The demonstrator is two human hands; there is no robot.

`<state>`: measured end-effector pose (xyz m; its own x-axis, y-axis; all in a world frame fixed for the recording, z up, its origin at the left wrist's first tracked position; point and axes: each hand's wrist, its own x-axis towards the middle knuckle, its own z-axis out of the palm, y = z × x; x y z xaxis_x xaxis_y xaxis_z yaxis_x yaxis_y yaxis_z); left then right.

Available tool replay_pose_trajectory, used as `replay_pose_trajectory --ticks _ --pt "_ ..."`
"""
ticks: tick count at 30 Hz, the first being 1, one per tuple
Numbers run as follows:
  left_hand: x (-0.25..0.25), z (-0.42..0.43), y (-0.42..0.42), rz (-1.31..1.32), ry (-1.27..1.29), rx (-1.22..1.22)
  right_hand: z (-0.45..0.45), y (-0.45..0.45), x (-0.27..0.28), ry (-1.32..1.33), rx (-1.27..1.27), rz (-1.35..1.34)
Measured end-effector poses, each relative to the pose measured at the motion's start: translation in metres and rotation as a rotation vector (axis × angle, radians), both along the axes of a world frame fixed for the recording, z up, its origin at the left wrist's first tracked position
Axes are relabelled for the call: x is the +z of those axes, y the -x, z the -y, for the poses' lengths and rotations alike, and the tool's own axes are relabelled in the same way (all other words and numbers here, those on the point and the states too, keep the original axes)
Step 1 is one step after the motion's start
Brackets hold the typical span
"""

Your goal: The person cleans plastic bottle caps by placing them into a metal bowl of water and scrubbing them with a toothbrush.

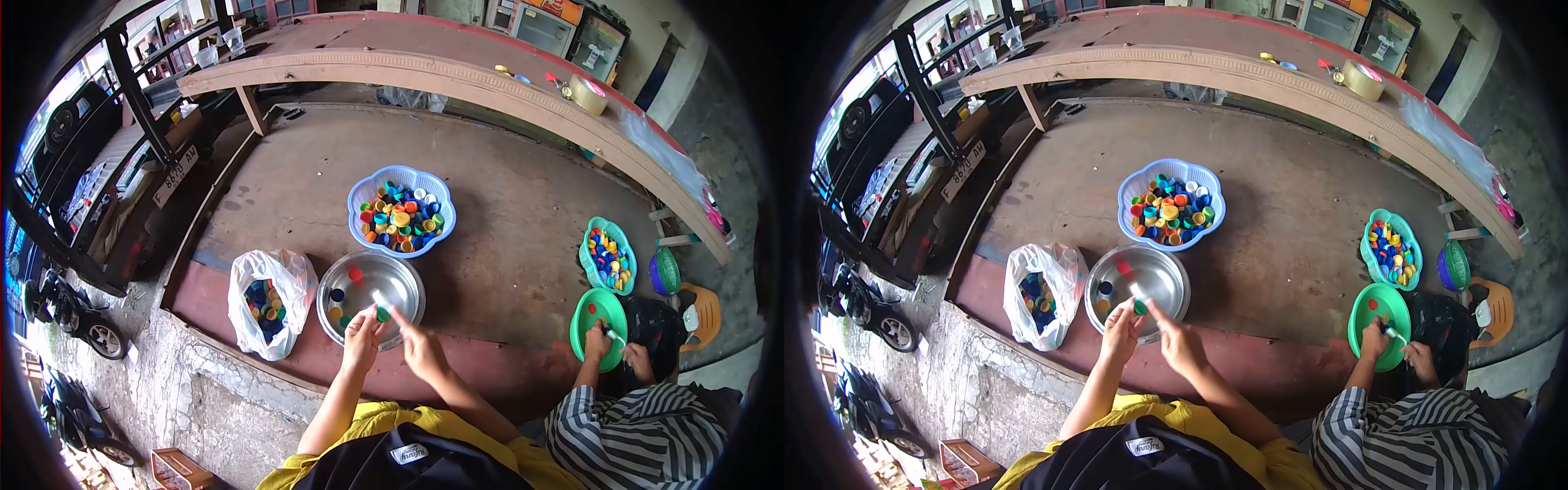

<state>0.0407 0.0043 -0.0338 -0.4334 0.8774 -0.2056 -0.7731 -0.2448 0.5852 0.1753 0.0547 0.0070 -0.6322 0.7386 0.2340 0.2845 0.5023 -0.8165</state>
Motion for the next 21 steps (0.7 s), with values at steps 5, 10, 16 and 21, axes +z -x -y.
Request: replay_pose_trajectory --ticks 5,10,16,21 --pt "0.002 -0.002 0.003 0.050 0.021 0.054 -0.001 -0.006 0.010 -0.123 -0.032 -0.098" --pt "0.003 -0.002 0.002 0.159 0.060 -0.014 -0.003 -0.002 -0.012 -0.214 -0.124 -0.047" --pt "0.007 -0.001 0.007 0.121 0.067 -0.015 0.005 -0.007 -0.014 -0.169 -0.115 0.054" --pt "0.003 -0.003 0.009 0.130 0.056 0.002 0.006 -0.016 -0.007 -0.283 -0.015 0.122"
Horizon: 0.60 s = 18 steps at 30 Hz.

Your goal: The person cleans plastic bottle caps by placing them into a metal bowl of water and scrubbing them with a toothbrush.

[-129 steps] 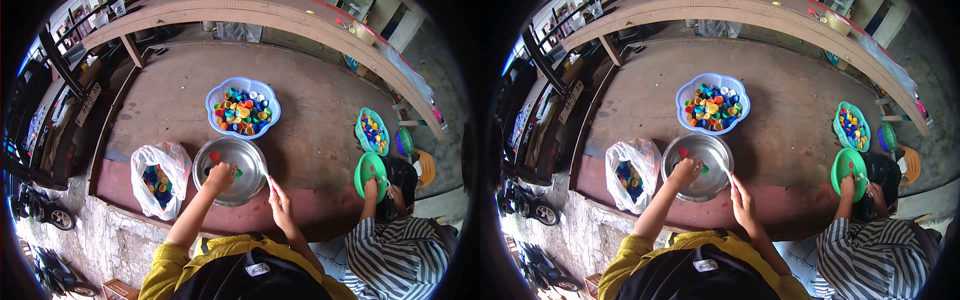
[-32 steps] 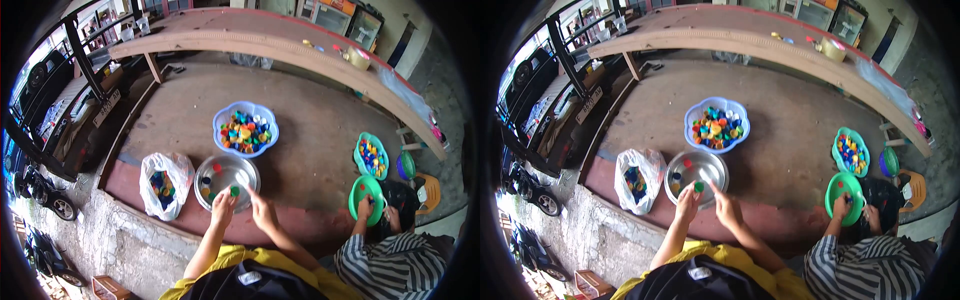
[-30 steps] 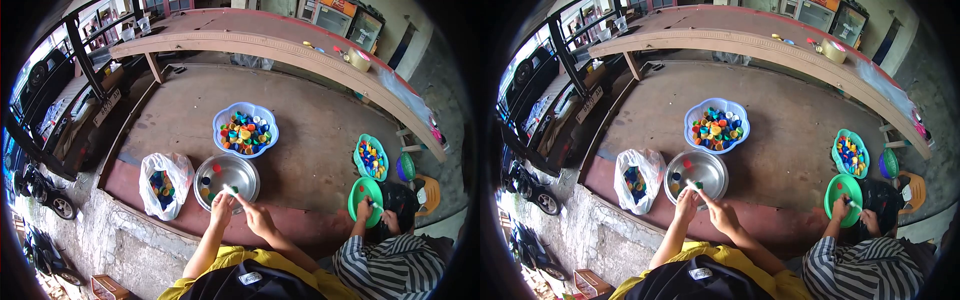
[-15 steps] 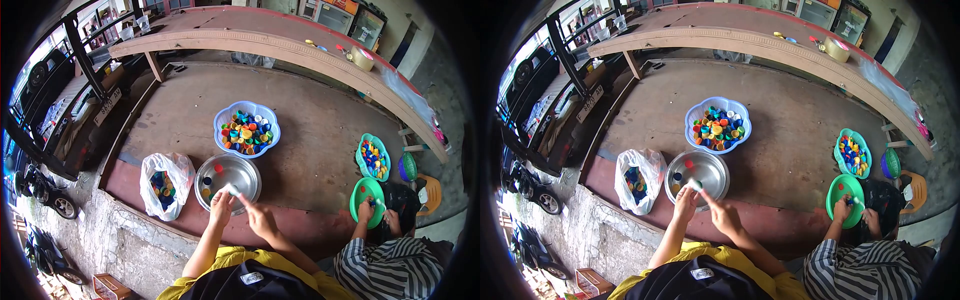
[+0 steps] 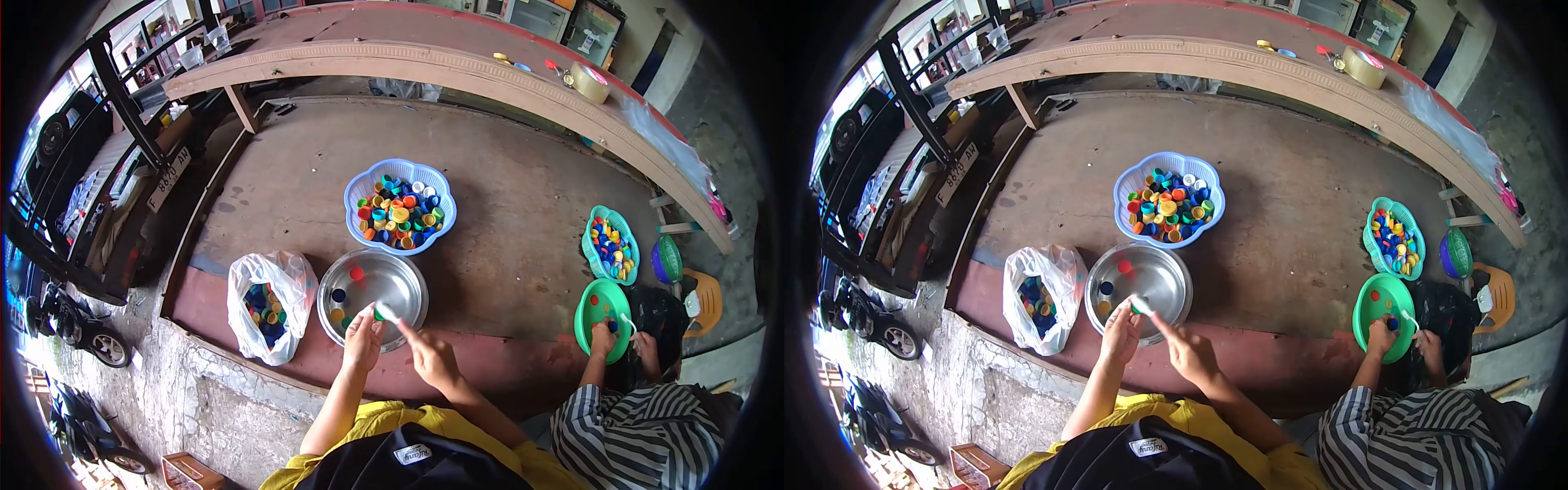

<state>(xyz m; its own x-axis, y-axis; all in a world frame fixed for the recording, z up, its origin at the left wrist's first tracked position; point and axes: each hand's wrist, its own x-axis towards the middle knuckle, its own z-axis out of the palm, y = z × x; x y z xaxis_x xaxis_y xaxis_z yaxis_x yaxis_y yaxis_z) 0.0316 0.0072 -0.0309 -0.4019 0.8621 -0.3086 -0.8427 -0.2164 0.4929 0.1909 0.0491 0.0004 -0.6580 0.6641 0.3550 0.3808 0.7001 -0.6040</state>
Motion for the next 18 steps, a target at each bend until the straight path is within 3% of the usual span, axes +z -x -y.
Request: replay_pose_trajectory --ticks 1,5,9,13,17,18 --pt "0.002 0.000 -0.001 -0.013 0.006 -0.010 0.001 0.001 -0.001 -0.017 0.054 0.125" --pt "0.006 -0.002 0.000 -0.037 0.018 -0.016 -0.026 0.007 -0.011 0.064 -0.182 -0.137" --pt "0.010 -0.007 0.007 -0.038 -0.053 -0.016 -0.005 0.004 0.015 -0.020 0.039 0.040" --pt "0.014 -0.005 0.011 -0.027 0.000 -0.034 -0.023 0.009 -0.001 0.097 -0.202 -0.091" --pt "0.006 -0.003 0.013 -0.030 -0.063 -0.026 0.000 0.005 0.013 -0.054 0.040 0.073" --pt "0.010 -0.004 0.011 -0.045 -0.054 -0.020 -0.002 0.010 0.012 -0.002 -0.014 0.047"
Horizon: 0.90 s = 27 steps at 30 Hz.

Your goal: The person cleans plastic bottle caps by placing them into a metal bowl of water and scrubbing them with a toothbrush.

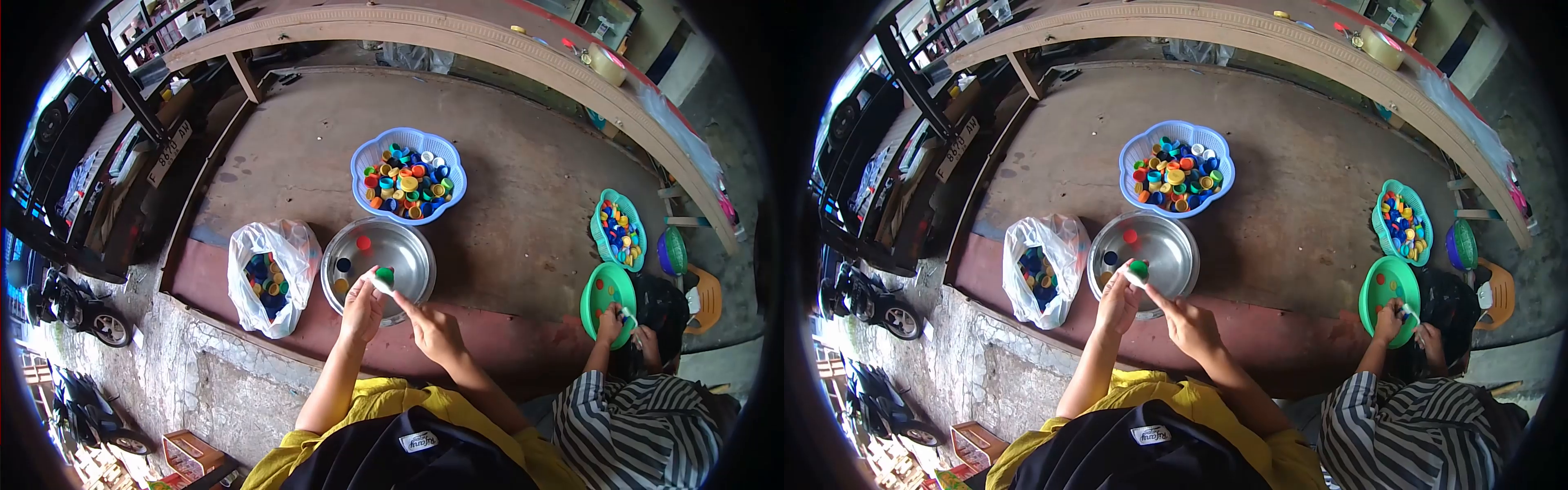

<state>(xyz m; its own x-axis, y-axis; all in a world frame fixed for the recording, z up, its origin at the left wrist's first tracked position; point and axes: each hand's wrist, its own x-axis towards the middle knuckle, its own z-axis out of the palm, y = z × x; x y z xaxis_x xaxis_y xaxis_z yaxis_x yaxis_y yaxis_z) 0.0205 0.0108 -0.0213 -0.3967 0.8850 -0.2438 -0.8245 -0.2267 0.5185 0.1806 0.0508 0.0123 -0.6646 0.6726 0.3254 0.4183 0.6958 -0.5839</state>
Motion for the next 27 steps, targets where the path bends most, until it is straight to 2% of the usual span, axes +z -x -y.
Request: replay_pose_trajectory --ticks 3,6,7,10,11,15,18,21,25,27 --pt "0.001 0.002 -0.004 -0.061 0.025 0.011 -0.015 0.009 0.001 0.087 -0.114 -0.050" --pt "-0.014 0.004 0.001 -0.085 -0.038 -0.007 -0.005 0.008 0.009 -0.084 0.060 -0.054" --pt "-0.015 0.003 0.002 -0.093 -0.053 -0.013 -0.001 0.009 0.007 -0.071 0.081 0.089" --pt "-0.004 0.004 0.000 -0.116 -0.006 -0.013 -0.025 0.007 -0.007 0.140 -0.118 0.023" --pt "0.003 0.005 0.001 -0.106 0.006 -0.022 -0.029 0.009 -0.015 -0.007 -0.106 -0.167" --pt "0.015 0.002 0.001 -0.089 0.025 -0.101 -0.015 0.024 0.018 0.411 -0.065 -0.354" --pt "0.009 0.002 -0.001 -0.100 -0.027 -0.171 -0.021 0.033 0.022 0.373 0.045 -0.386" --pt "0.014 0.001 -0.003 -0.163 -0.014 -0.203 -0.024 0.036 0.026 0.385 0.045 -0.389" --pt "0.020 0.005 -0.006 0.001 0.006 -0.248 -0.026 0.038 0.023 0.374 0.012 -0.387" --pt "0.029 0.007 -0.011 -0.015 0.011 -0.225 -0.025 0.038 0.024 0.376 0.006 -0.387"
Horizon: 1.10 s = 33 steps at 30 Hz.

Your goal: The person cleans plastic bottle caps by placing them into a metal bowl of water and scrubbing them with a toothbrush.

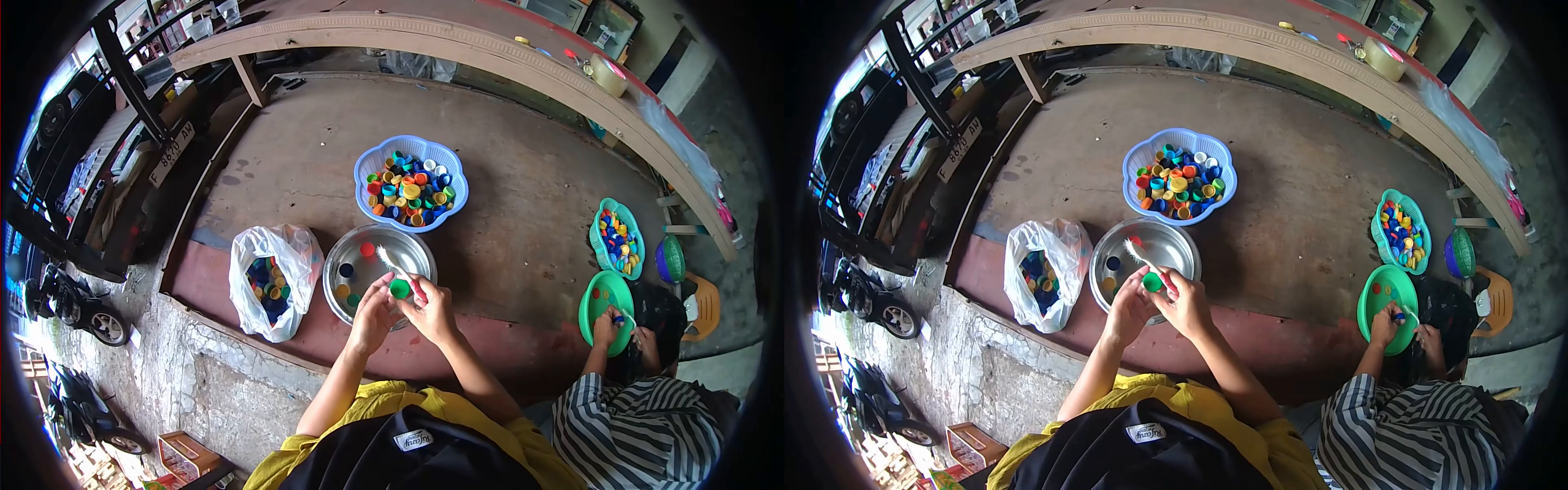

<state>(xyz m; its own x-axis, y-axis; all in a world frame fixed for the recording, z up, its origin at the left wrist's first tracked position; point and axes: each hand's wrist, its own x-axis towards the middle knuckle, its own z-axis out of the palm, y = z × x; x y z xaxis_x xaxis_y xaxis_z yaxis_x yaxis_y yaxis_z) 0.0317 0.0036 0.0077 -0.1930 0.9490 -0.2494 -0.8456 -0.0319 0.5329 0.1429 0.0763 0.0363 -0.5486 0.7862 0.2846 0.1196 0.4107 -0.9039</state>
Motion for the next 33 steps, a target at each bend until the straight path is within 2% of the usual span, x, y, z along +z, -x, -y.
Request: replay_pose_trajectory --ticks 7,10,13,14,16,18,21,22,23,26,27,29,30,33 --pt "-0.004 -0.003 0.000 -0.370 0.001 0.119 0.006 -0.004 0.003 -0.002 -0.057 -0.016" --pt "-0.011 -0.008 0.004 -0.666 -0.033 0.244 0.014 -0.015 0.004 -0.007 -0.104 -0.009" --pt "0.000 -0.007 0.011 -0.931 -0.005 0.278 0.018 -0.028 -0.010 -0.322 0.003 0.048" --pt "0.004 -0.007 0.012 -0.990 -0.016 0.289 0.021 -0.037 -0.009 -0.304 0.068 0.253" --pt "0.009 -0.001 0.012 -1.115 0.007 0.254 0.014 -0.038 -0.020 -0.112 -0.034 0.229" --pt "0.004 -0.002 0.010 -1.078 -0.009 0.268 0.006 -0.038 -0.018 -0.095 -0.115 0.181" --pt "0.002 -0.002 0.010 -1.071 -0.001 0.249 0.020 -0.037 -0.003 -0.097 -0.037 0.101" --pt "0.004 -0.001 0.010 -1.066 0.003 0.241 0.024 -0.039 0.005 -0.166 0.030 0.229" --pt "0.005 -0.001 0.010 -1.062 0.007 0.233 0.026 -0.038 -0.002 -0.154 0.021 0.288" --pt "-0.015 -0.001 0.010 -0.937 -0.051 0.257 0.011 -0.038 -0.035 -0.081 -0.130 0.214" --pt "-0.018 -0.001 0.012 -0.897 -0.068 0.263 0.014 -0.038 -0.029 -0.085 -0.096 0.191" --pt "-0.017 0.001 0.013 -0.554 -0.015 0.179 0.024 -0.039 -0.012 -0.090 -0.025 0.151" --pt "-0.017 0.002 0.014 -0.383 0.012 0.134 0.026 -0.037 -0.013 -0.181 0.020 0.145" --pt "-0.014 0.000 0.013 -0.163 -0.031 0.083 0.019 -0.032 -0.028 0.050 -0.142 0.072"
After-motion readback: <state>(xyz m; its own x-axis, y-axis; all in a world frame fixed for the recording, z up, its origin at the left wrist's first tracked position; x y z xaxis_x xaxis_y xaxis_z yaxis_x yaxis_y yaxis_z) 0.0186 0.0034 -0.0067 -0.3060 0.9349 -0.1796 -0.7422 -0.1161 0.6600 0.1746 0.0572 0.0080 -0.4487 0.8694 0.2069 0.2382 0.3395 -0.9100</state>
